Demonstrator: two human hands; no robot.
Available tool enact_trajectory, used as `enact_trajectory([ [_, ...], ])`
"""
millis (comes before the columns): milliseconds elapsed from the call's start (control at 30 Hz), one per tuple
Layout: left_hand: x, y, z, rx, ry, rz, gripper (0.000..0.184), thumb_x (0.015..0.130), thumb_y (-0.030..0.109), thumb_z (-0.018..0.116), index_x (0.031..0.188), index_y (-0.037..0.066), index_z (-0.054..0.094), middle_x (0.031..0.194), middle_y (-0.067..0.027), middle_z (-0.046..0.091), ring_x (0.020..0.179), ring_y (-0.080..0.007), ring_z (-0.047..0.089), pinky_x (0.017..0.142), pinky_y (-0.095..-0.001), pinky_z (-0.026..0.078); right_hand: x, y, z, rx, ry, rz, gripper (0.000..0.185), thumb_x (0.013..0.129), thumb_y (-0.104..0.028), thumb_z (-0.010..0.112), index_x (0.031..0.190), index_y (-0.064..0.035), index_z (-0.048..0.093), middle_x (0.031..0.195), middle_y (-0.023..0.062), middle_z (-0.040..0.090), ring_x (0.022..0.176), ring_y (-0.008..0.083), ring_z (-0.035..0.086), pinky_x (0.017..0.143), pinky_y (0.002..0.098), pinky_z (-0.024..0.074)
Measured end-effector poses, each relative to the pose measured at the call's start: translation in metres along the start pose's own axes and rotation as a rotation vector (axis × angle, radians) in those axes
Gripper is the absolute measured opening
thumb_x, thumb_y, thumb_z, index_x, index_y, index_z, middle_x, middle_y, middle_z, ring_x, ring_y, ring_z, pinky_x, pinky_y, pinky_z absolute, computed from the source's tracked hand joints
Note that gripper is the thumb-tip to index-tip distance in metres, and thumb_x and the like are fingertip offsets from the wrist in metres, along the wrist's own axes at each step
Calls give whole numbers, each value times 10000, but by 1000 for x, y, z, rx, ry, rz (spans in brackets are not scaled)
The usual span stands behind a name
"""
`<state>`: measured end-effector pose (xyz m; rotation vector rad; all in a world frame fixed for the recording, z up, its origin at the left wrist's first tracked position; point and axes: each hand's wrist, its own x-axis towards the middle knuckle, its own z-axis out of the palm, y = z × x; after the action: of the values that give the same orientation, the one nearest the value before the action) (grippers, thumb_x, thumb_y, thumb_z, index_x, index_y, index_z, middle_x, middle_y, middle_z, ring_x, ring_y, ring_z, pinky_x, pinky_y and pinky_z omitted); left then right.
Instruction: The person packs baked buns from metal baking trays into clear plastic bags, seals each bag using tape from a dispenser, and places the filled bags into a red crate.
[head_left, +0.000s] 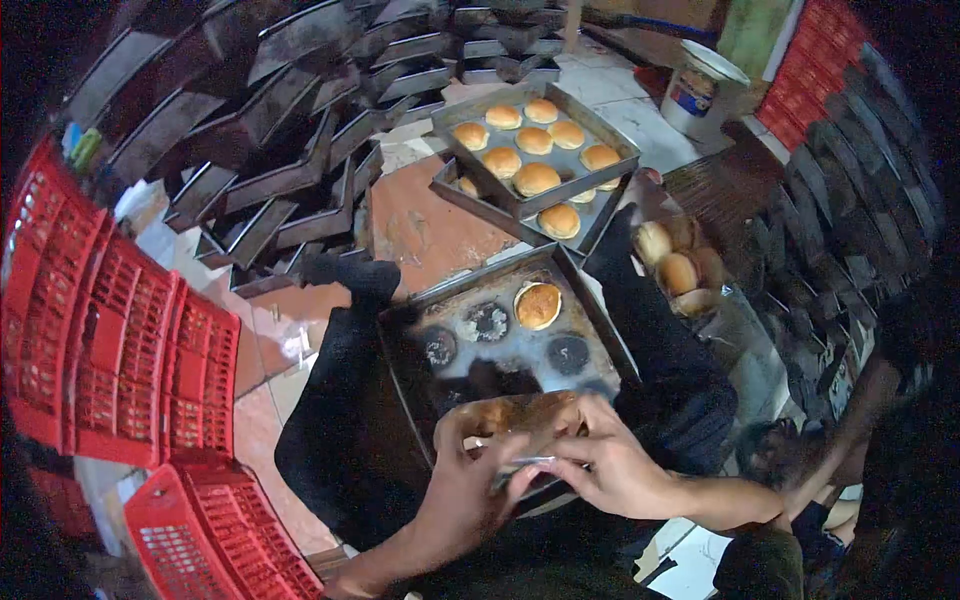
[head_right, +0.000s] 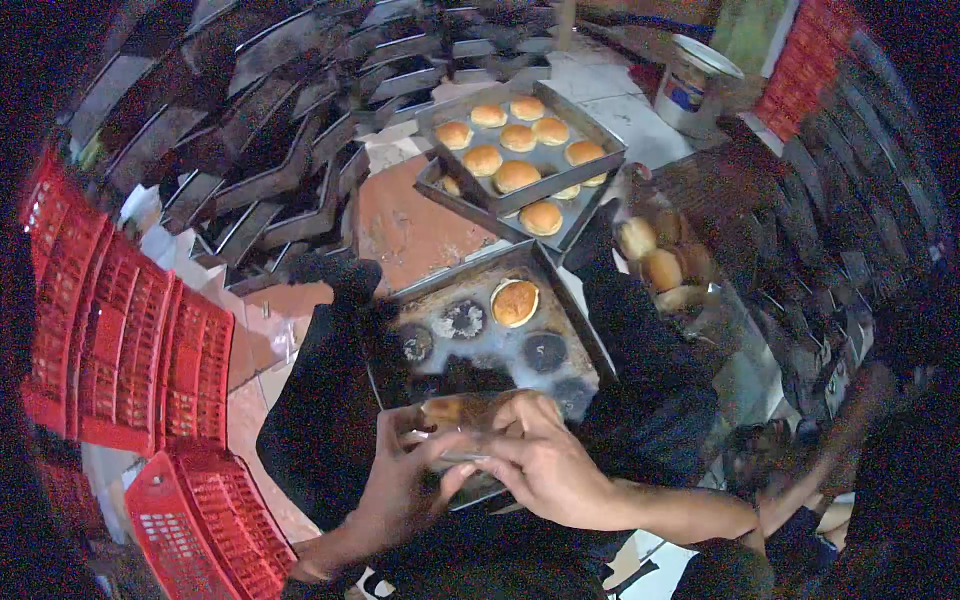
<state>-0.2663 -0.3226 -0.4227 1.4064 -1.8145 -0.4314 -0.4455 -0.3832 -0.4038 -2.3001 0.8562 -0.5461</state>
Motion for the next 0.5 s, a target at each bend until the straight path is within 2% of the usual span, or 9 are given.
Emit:
enact_trajectory([
  [67,0,-12,1,-107,-94,62,254,767,94,652,1015,85,598,861,-121,600,822,-316,579,716,-386,470,-1,2,2,78,0,-43,132,751,-116,661,870,-60,658,933,101,500,957,280,462,836,376,374],
  [100,0,-13,1,-268,-176,-15,219,765,133,658,969,77,602,882,-125,601,825,-320,581,750,-386,458,-3,1,2,105,-42,13,113,766,-113,651,866,-65,664,933,92,502,970,275,462,849,377,376],
  [133,1,-11,-3,-204,-231,-75,217,754,149,664,947,73,602,886,-125,602,821,-326,581,761,-388,453,-5,7,2,66,-69,-49,154,820,-142,592,945,-67,641,940,89,506,973,272,464,837,379,382],
  [267,-14,-32,10,-224,-350,-108,229,777,140,646,975,50,573,989,-135,596,924,-307,569,802,-368,453,-6,15,-2,60,-198,-99,151,874,-160,471,912,-44,561,869,143,550,850,332,502,782,412,397],
  [300,-20,-34,14,-354,-247,-213,248,811,145,624,1031,48,564,985,-122,593,920,-231,573,791,-316,448,-7,16,1,194,-151,-1,134,855,-138,478,915,-39,545,830,171,563,837,367,525,758,450,408],
  [333,-21,-36,17,-482,-147,-325,268,844,149,602,1087,47,555,982,-108,590,917,-156,577,780,-263,443,-8,12,-4,234,-153,90,148,880,-141,454,974,-36,499,886,151,559,913,329,515,797,439,409],
  [400,-13,-32,18,-630,-186,-388,196,853,130,579,1025,37,563,910,-87,586,867,-140,571,745,-261,440,-8,22,5,361,-138,104,157,870,-147,470,985,-42,488,865,153,539,884,322,501,780,426,401],
  [467,-11,-40,21,-764,-223,-476,133,862,111,556,964,28,571,837,-66,582,818,-125,565,711,-258,437,-14,24,17,119,16,-45,120,799,-148,521,842,-37,533,854,154,559,825,324,519,711,447,405],
  [500,-13,-49,25,-726,-204,-494,115,867,108,543,943,25,566,814,-55,571,758,-116,549,669,-253,429,-18,24,19,-74,-41,-176,177,739,-155,554,881,-49,561,919,115,540,852,270,498,731,415,393],
])
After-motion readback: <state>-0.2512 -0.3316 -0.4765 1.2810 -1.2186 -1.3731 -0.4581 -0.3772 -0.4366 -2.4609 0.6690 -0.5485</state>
